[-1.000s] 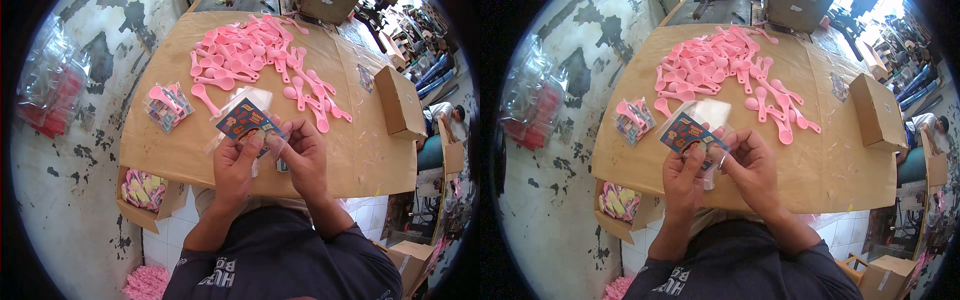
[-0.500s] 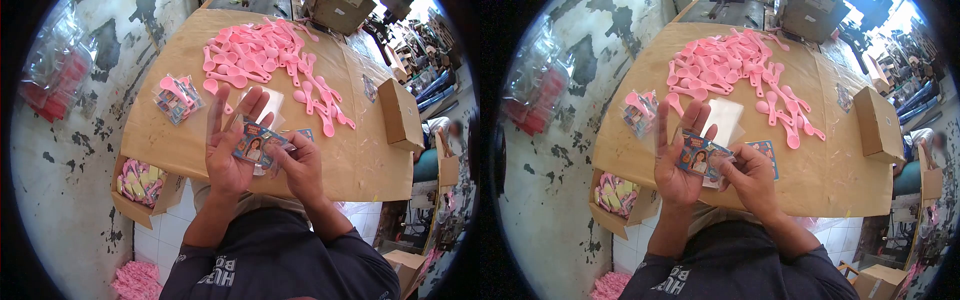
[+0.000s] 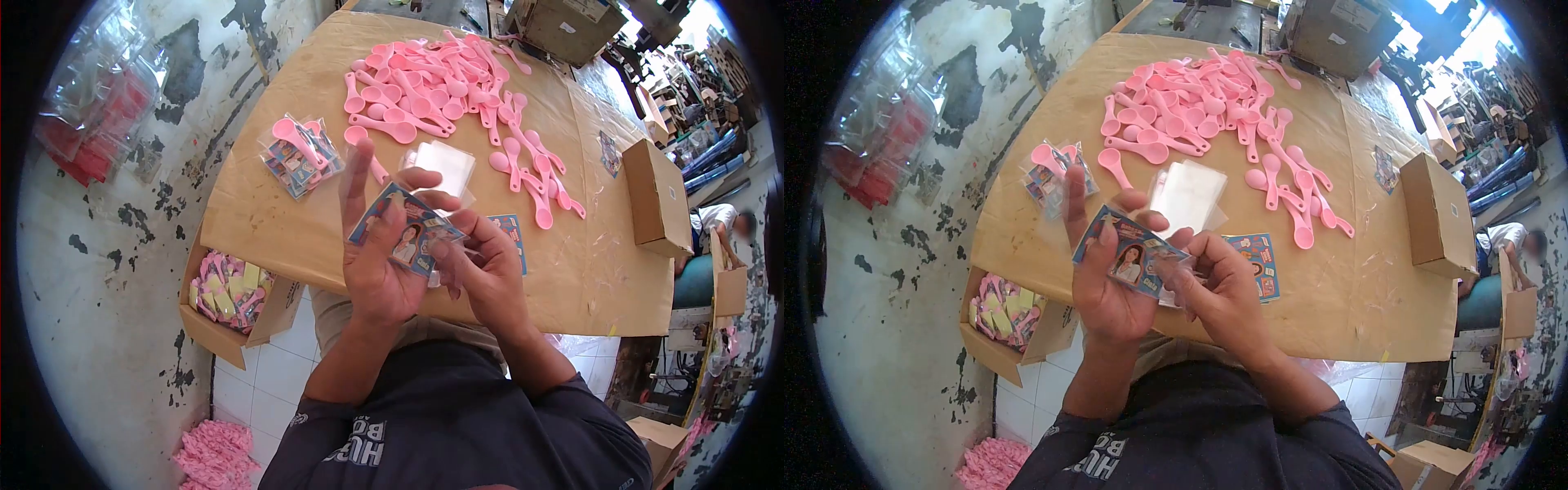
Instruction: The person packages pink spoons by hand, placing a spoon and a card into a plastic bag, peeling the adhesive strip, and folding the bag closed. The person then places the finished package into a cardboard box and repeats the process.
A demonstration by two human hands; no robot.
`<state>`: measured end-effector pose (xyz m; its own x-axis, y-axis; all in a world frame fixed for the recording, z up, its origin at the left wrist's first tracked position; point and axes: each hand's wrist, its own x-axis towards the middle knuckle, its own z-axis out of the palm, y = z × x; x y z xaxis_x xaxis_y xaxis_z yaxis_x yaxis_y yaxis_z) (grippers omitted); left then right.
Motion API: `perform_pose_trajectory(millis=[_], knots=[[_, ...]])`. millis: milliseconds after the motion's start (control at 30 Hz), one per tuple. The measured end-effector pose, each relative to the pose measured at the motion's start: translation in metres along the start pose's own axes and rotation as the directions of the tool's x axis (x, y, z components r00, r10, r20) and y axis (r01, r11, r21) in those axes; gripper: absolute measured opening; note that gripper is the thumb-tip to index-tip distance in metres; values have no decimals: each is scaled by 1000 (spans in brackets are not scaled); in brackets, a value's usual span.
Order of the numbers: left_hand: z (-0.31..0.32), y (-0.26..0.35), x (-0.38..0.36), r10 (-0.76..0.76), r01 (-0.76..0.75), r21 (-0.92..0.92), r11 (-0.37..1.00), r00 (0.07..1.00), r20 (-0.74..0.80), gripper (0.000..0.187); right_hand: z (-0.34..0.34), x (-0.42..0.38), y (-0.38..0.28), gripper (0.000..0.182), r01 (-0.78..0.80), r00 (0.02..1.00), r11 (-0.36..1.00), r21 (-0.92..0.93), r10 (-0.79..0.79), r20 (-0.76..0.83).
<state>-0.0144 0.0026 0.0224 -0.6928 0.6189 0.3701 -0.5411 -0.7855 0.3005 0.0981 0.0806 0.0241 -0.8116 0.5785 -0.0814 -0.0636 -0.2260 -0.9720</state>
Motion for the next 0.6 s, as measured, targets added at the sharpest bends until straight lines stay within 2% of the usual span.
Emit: perform_pose_trajectory(millis=[67, 133, 267, 333, 367, 433, 467, 500, 533, 567, 600], knots=[[-5, -7, -1, 16, -17, 42, 999, 999, 28, 63, 1, 1, 0, 20, -3, 1000, 1000, -19, 2, -30], [-5, -11, -3, 31, -36, 84, 996, 998, 56, 63, 2, 2, -1, 25, 75, 996, 997, -20, -76, -45], [-2, -15, -4, -53, 43, 133, 990, 996, 68, 65, 2, 4, 3, 31, 165, 984, 986, 2, -164, -70], [1, -17, -3, -82, 72, 133, 988, 994, 74, 65, 1, 7, 12, 40, 308, 940, 951, -28, -309, -144], [5, -17, -2, -120, 115, 108, 988, 992, 45, 63, 0, 7, 11, 40, 310, 939, 950, -27, -311, -146], [5, -16, -1, -168, 166, 78, 983, 986, 22, 62, -1, 4, 5, 40, 505, 767, 740, -444, -620, -163], [1, -14, -1, -192, 194, 38, 980, 980, -48, 60, -5, 4, 4, 40, 500, 763, 738, -453, -623, -173], [-3, -11, 0, -222, 223, -7, 975, 968, -115, 58, -13, 6, 2, 38, 619, 644, 502, -604, -765, 24], [-8, -10, 2, -239, 238, -19, 971, 965, -106, 58, -20, 6, -1, 35, 692, 507, 219, -688, -826, 247], [-14, -9, 4, -210, 210, -18, 978, 962, -175, 56, -17, -2, -4, 22, 681, 552, 275, -679, -802, 229], [-19, -6, 6, -178, 180, -15, 984, 953, -244, 54, -22, -4, -9, 22, 670, 550, 265, -693, -804, 225]])
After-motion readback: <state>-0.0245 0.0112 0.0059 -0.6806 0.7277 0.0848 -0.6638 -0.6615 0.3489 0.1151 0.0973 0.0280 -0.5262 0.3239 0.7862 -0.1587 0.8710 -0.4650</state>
